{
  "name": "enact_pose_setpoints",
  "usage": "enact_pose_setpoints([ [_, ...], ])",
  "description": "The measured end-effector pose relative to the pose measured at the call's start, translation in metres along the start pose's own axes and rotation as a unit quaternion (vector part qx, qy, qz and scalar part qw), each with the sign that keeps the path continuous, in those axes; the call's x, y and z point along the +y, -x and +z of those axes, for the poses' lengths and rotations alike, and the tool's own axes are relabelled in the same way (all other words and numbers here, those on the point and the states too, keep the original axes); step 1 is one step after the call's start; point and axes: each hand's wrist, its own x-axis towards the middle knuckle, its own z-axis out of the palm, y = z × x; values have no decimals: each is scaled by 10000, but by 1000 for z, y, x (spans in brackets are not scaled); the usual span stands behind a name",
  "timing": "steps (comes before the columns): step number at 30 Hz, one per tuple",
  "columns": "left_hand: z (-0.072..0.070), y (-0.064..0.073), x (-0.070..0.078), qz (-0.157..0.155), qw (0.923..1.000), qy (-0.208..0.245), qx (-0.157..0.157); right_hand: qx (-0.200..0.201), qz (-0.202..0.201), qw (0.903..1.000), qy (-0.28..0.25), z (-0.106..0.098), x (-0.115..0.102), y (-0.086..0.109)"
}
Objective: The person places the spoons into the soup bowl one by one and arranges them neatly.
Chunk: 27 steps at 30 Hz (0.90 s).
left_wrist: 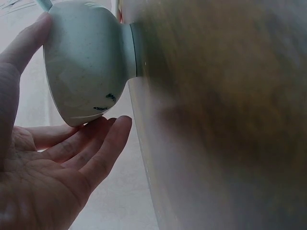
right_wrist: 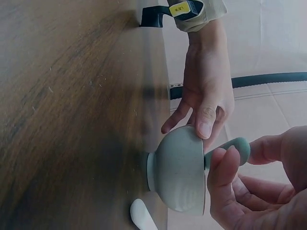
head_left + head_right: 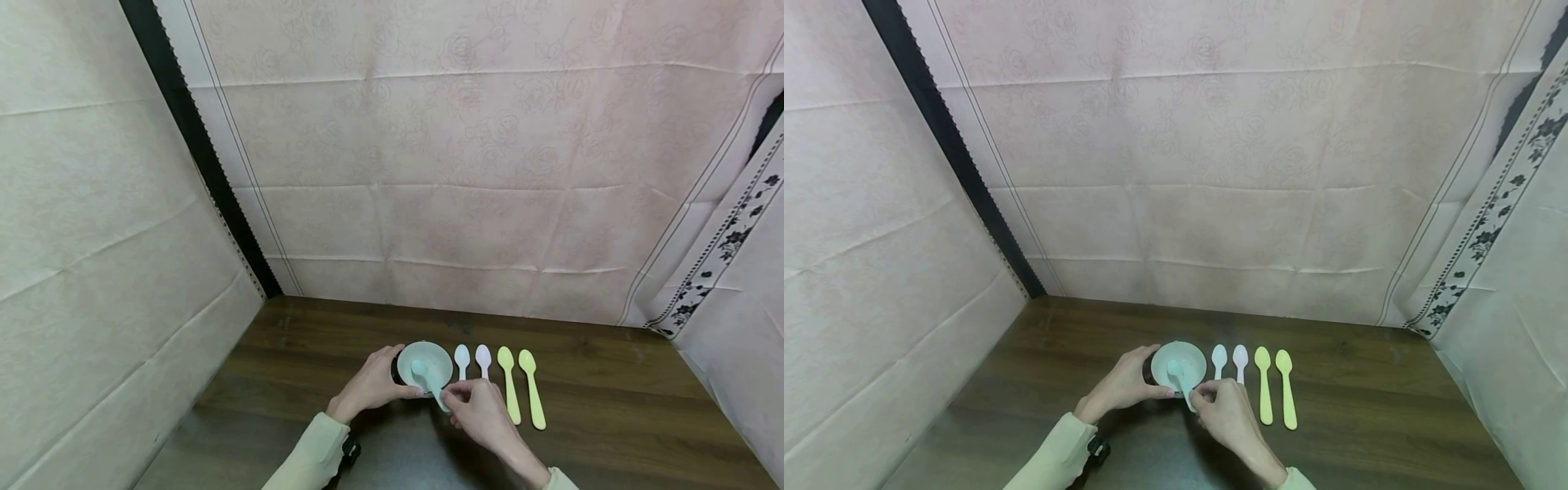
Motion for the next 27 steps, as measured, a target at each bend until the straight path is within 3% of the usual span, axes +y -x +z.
enact_pose_setpoints([
  [27, 1, -2, -3, 76, 10000, -39, 13, 402, -126, 9973, 599, -19, 2, 3],
])
